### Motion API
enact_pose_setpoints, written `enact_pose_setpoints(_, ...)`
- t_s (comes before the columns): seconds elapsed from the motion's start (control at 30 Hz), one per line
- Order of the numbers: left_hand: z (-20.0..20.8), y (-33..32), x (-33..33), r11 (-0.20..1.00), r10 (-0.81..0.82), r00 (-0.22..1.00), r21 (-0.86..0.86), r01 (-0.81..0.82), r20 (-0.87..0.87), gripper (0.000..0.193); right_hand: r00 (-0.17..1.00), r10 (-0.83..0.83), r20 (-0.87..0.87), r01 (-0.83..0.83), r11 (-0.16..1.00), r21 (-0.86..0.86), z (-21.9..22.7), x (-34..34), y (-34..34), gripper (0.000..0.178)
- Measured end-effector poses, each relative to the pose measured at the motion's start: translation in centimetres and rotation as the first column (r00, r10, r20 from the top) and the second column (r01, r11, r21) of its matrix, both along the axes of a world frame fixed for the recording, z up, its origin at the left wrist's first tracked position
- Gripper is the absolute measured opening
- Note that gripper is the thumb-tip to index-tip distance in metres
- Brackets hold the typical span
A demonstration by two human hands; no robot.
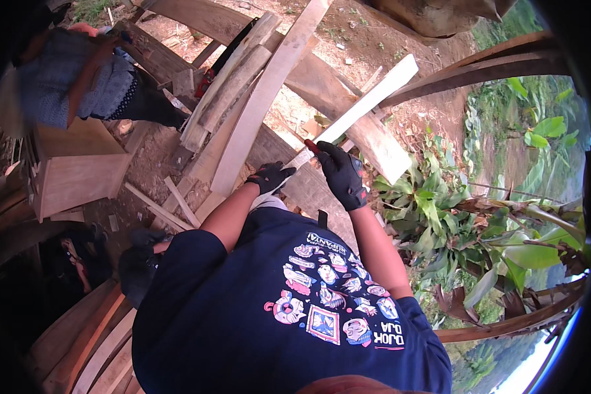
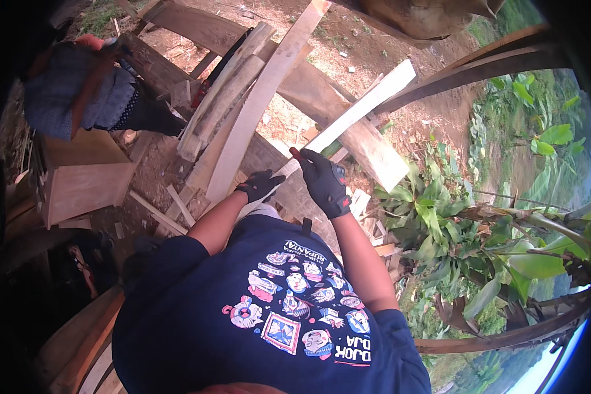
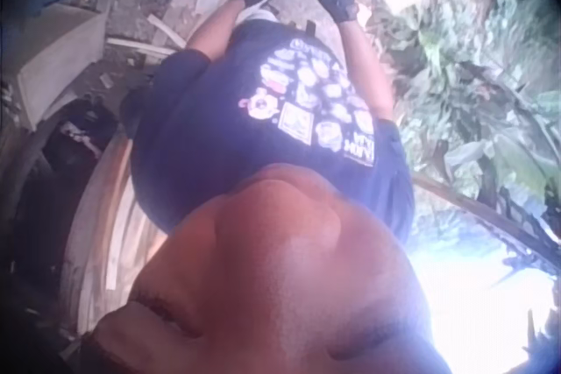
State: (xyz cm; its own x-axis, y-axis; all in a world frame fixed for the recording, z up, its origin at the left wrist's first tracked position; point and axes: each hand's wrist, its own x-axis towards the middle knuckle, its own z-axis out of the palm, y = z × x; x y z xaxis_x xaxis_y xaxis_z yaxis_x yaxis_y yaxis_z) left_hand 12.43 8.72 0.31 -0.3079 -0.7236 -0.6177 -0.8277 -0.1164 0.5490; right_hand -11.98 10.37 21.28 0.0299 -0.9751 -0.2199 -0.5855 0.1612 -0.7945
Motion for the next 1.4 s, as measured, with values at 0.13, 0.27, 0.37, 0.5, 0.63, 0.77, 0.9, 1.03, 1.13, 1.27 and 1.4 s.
enact_pose_setpoints(0.13, 3.5, -1.5, -0.2, 0.792, 0.352, 0.903, 0.592, -0.147, -0.246, 0.059, 0.995, -0.094, 0.012, 0.095, 0.996, -0.002, 1.2, -2.5, 0.8, 0.045)
enact_pose_setpoints(0.27, 4.8, -3.1, -0.8, 0.766, 0.316, 0.941, 0.619, -0.176, -0.124, 0.064, 0.975, -0.220, 0.025, 0.222, 0.968, -0.116, 1.3, -3.9, 3.6, 0.045)
enact_pose_setpoints(0.37, 3.6, -3.3, -0.5, 0.908, 0.157, 0.988, 0.395, -0.143, -0.003, 0.071, 0.939, -0.325, 0.117, 0.333, 0.941, -0.062, 0.1, -5.3, 7.1, 0.046)
enact_pose_setpoints(0.5, 1.4, -1.6, -0.8, 0.995, 0.059, 0.982, -0.093, -0.043, 0.181, 0.075, 0.895, -0.403, 0.193, 0.407, 0.913, 0.025, -0.9, -6.1, 11.3, 0.042)
enact_pose_setpoints(0.63, 2.2, 0.9, -2.5, 0.984, 0.149, 0.970, -0.120, -0.128, 0.190, 0.083, 0.845, -0.444, 0.298, 0.452, 0.891, 0.047, -1.3, -5.5, 13.6, 0.044)
enact_pose_setpoints(0.77, 4.2, 0.8, -4.2, 0.998, -0.030, 0.963, -0.041, 0.042, 0.268, 0.102, 0.872, -0.423, 0.245, 0.433, 0.901, 0.015, -0.7, -5.7, 14.0, 0.044)
enact_pose_setpoints(0.9, 2.0, -1.8, -2.2, 0.990, -0.098, 0.968, 0.119, 0.072, 0.231, 0.098, 0.912, -0.372, 0.170, 0.389, 0.918, -0.075, -0.7, -5.5, 13.9, 0.044)
enact_pose_setpoints(1.03, -0.9, -2.8, -1.2, 0.988, -0.153, 0.931, 0.017, 0.157, 0.331, 0.059, 0.944, -0.307, 0.121, 0.318, 0.944, -0.089, -1.4, -4.9, 13.8, 0.044)
enact_pose_setpoints(1.13, -1.8, -2.7, -2.6, 0.991, -0.047, 0.913, -0.098, 0.094, 0.405, 0.046, 0.964, -0.260, 0.064, 0.264, 0.961, -0.084, -0.1, -4.1, 13.3, 0.045)
enact_pose_setpoints(1.27, -2.0, -3.2, -4.4, 0.999, 0.019, 0.933, -0.040, -0.005, 0.358, 0.045, 0.964, -0.252, 0.089, 0.248, 0.968, 0.048, 1.6, -4.0, 12.7, 0.045)
enact_pose_setpoints(1.4, -5.8, -2.6, -4.4, 0.999, 0.013, 0.939, -0.033, -0.002, 0.344, 0.044, 0.973, -0.213, 0.089, 0.209, 0.977, 0.045, 1.4, -3.2, 11.3, 0.044)
